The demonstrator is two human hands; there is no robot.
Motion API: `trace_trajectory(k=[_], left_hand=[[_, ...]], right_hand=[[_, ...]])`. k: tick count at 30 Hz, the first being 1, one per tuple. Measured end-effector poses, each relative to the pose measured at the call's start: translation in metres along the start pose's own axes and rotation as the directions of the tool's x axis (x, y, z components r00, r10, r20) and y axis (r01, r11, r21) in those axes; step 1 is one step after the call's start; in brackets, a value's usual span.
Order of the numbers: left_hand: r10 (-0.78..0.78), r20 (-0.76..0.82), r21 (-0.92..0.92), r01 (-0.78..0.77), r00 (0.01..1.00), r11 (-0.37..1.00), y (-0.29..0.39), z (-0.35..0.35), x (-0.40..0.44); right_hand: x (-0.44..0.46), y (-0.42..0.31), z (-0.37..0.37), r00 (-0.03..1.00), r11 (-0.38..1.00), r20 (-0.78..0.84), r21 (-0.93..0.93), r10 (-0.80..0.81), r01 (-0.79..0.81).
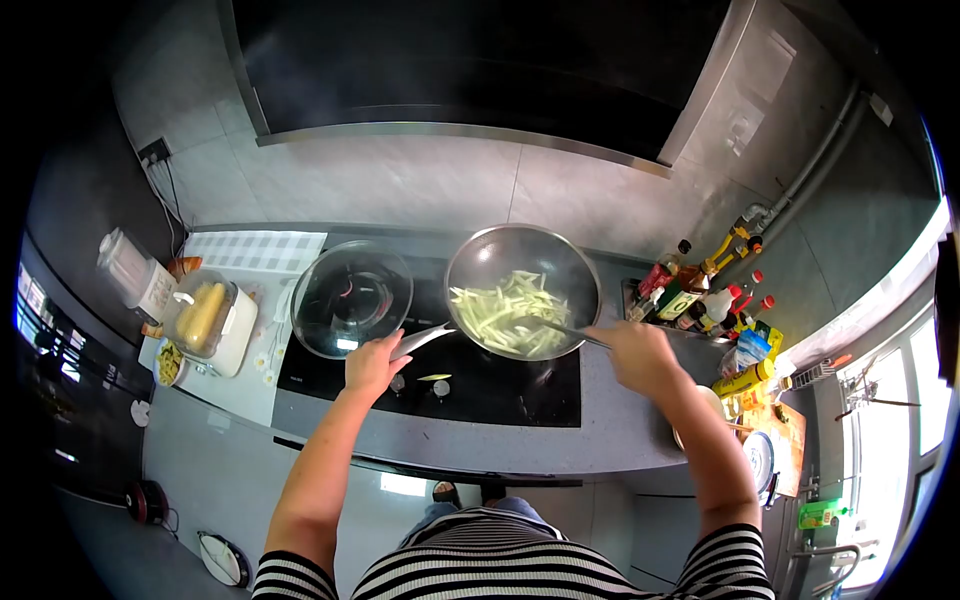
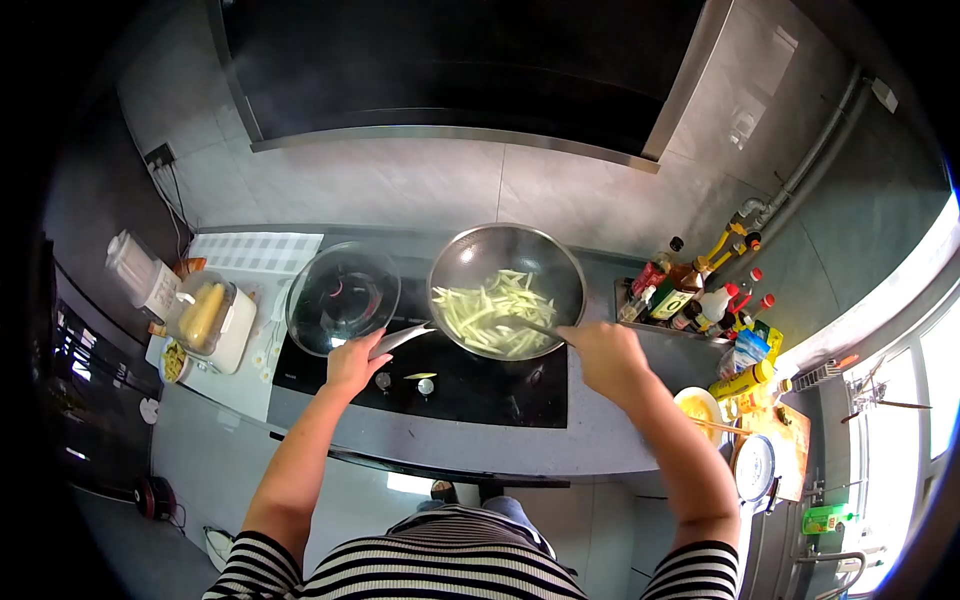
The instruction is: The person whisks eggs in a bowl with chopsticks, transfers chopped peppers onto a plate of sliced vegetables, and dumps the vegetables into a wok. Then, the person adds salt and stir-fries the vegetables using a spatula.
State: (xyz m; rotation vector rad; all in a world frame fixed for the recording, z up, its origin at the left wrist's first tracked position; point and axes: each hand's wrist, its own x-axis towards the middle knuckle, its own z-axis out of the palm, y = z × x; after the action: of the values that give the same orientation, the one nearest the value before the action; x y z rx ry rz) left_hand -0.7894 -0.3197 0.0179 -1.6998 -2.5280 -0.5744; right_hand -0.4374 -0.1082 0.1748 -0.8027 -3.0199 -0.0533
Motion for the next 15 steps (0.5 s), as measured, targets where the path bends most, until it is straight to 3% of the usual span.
trace_trajectory(k=[5,9,12,15], left_hand=[[-0.038,0.019,-0.025,0.039,0.999,0.999,0.007,-0.008,-0.001],[0.006,-0.059,-0.013,-0.007,0.998,1.000,0.004,-0.004,-0.002],[-0.020,-0.046,0.027,0.022,0.999,0.999,0.007,-0.011,0.005],[0.083,-0.209,0.013,-0.082,0.974,0.997,0.002,-0.010,0.007]], right_hand=[[0.023,-0.021,0.026,0.977,0.982,-0.102,0.034,0.187,-0.185],[0.044,-0.038,0.055,0.960,0.966,-0.128,-0.027,0.251,-0.256],[0.038,-0.033,0.079,0.985,0.983,-0.074,-0.090,0.154,-0.161],[0.010,-0.037,0.075,0.991,0.984,-0.042,-0.119,0.130,-0.134]])
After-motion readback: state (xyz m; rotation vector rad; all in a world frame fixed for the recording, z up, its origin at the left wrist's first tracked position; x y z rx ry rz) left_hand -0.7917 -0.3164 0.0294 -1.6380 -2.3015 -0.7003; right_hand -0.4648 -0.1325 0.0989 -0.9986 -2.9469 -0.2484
